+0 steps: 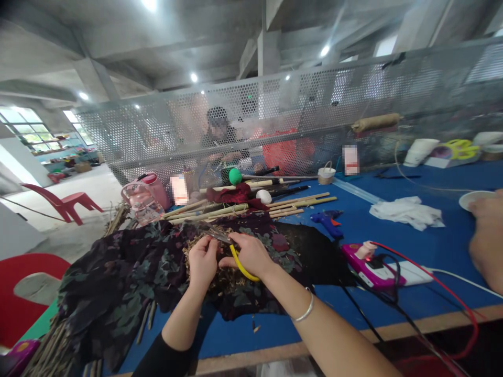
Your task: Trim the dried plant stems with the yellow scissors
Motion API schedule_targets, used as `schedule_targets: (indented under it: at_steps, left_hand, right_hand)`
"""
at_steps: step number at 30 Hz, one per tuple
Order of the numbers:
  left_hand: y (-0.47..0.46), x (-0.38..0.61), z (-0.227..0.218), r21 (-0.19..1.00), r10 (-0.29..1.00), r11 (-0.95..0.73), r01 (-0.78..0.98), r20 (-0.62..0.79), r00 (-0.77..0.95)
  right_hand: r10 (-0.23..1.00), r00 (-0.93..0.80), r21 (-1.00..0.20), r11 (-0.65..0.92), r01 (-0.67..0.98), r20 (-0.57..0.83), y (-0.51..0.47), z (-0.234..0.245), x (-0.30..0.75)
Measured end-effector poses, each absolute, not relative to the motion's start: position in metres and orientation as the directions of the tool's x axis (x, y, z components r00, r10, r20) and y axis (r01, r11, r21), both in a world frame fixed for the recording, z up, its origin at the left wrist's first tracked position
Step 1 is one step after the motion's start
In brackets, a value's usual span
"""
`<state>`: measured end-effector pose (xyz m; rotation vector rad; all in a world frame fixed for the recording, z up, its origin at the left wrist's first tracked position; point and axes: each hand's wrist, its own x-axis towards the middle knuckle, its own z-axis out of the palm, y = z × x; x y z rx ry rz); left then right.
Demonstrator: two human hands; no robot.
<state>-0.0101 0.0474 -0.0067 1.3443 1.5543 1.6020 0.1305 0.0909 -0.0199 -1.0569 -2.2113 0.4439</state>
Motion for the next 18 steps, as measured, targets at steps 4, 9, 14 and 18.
schedule_targets:
  at_steps: [4,9,14,18]
  left_hand:
    - [0.049,-0.011,-0.009,0.967,0.906,-0.188,0.17,0.237,-0.35]
    - [0.052,-0.011,-0.011,0.977,0.912,-0.185,0.103,0.209,-0.354]
    - [0.055,-0.013,-0.015,0.979,0.906,-0.168,0.112,0.198,-0.374]
    - [0.055,-0.014,-0.018,0.971,0.901,-0.165,0.172,0.22,-0.374]
  right_hand:
    - [0.786,-0.473,-0.549,0.617,0.564,0.398,0.091,-0.02,0.131]
    - [0.789,-0.473,-0.528,0.614,0.587,0.391,0.087,-0.017,0.13]
    - [0.747,-0.519,-0.488,0.665,0.565,0.416,0.087,-0.017,0.13]
    - [0.732,-0.531,-0.485,0.681,0.549,0.427,0.088,-0.017,0.131]
